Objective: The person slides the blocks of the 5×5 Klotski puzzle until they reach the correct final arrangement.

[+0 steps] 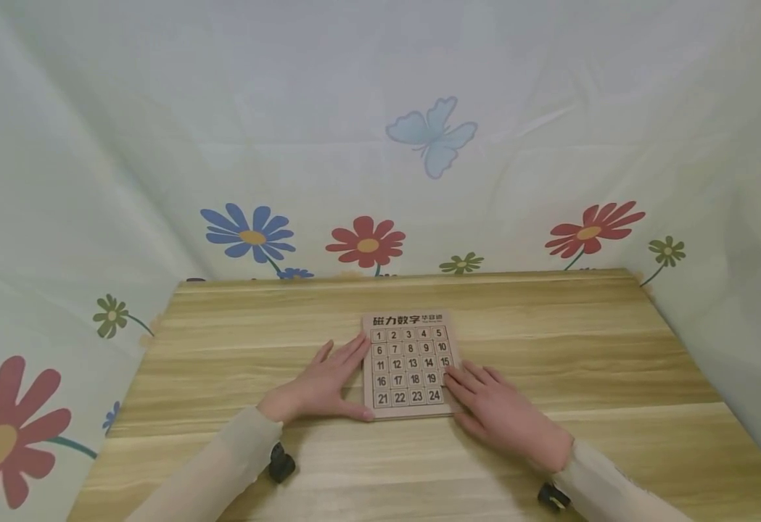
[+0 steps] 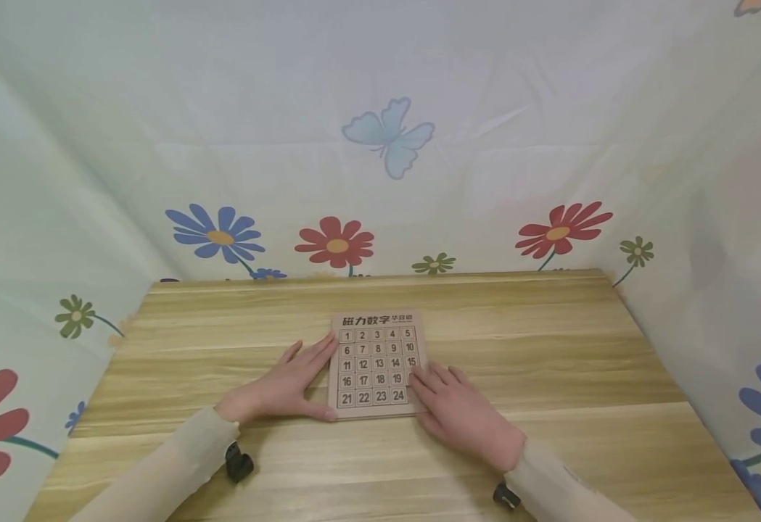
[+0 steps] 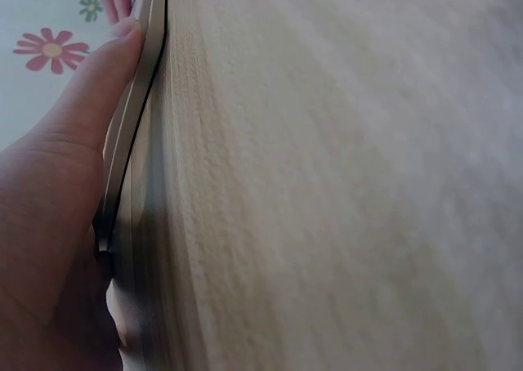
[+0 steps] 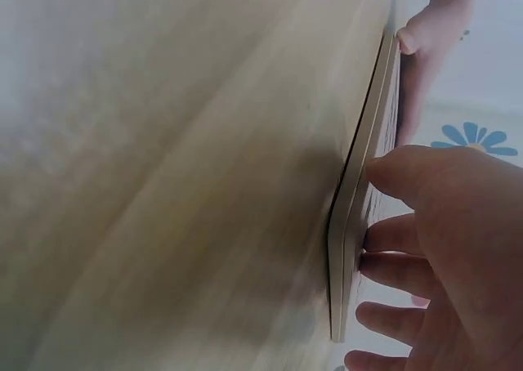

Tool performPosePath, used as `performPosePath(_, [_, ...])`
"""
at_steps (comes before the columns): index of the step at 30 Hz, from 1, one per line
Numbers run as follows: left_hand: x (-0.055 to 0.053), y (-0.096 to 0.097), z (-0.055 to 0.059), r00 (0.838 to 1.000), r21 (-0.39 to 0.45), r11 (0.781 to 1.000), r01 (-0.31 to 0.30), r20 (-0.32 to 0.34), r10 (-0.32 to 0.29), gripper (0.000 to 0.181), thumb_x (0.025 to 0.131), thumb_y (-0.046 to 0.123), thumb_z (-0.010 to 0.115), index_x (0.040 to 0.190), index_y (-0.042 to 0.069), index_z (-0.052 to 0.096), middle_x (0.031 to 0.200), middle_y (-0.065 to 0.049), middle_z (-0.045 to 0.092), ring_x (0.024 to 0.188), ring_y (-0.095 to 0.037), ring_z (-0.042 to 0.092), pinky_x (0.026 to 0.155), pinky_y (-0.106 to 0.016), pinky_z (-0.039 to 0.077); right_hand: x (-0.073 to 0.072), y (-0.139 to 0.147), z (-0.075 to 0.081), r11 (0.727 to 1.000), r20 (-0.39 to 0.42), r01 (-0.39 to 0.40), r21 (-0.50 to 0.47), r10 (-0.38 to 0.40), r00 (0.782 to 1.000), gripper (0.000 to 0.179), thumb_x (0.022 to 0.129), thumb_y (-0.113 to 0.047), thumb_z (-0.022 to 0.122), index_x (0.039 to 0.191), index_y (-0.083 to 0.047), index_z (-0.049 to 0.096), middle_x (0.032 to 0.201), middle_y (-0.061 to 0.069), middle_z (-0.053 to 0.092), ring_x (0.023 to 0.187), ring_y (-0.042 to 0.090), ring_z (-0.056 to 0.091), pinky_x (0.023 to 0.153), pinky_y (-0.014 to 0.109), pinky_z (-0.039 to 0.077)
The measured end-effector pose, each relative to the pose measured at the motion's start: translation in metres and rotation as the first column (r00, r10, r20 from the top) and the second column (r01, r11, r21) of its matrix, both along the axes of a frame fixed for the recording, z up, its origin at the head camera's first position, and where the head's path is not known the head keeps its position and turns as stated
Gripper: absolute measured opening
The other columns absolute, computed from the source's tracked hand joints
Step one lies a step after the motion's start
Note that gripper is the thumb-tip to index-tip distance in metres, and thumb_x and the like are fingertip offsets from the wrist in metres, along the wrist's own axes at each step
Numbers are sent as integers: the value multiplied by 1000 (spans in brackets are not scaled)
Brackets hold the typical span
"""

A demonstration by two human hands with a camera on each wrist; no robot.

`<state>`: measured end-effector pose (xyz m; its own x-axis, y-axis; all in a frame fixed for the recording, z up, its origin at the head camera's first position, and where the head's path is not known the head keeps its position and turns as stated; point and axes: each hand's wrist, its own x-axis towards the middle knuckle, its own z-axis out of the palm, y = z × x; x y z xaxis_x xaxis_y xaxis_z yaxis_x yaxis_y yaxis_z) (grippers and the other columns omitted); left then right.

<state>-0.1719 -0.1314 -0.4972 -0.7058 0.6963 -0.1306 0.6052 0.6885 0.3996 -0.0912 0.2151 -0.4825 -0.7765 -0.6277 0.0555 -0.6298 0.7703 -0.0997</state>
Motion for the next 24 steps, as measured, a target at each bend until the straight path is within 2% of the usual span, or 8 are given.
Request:
performPosePath(5, [0, 0, 0, 1000, 26, 1000, 5, -1, -5, 130, 79, 77, 71, 166, 2, 11, 174, -16, 6, 159, -36, 16, 127, -65, 2, -6, -2, -1, 1000, -55, -16, 2, 16, 998, 52, 103, -32, 63, 146, -3, 59, 153, 15, 56, 142, 42, 48, 115, 63, 41])
performPosePath(9, [0, 0, 0, 1000, 10, 1000, -1, -6, 1, 130, 79, 78, 72, 167, 2, 10, 174, -16, 6, 160, -34, 16, 127, -63, 3, -7, -11, 7, 1000, -75, -18, -14, 17, 997, 50, 103, -34, 63, 144, -4, 62, 151, 14, 58, 142, 40, 49, 116, 62, 40])
performPosePath(16, [1, 2, 2, 1000, -7, 1000, -8, 9, 8, 131, 79, 78, 72, 167, 5, 8, 175, -13, 3, 160, -31, 13, 127, -62, 1, -9, -32, 16, 998, -3, -69, -7, 69, 998, 51, 104, -35, 61, 144, -3, 61, 152, 15, 57, 143, 42, 47, 117, 62, 38])
performPosePath(24, [0, 1, 2, 1000, -27, 1000, -11, 7, 12, 132, 78, 83, 67, 168, 7, 8, 175, -11, 3, 161, -29, 12, 128, -61, 1, -25, -28, 14, 999, 11, 5, -35, -5, 1000, 55, 101, -32, 65, 145, 1, 58, 153, 20, 54, 144, 46, 44, 118, 65, 35])
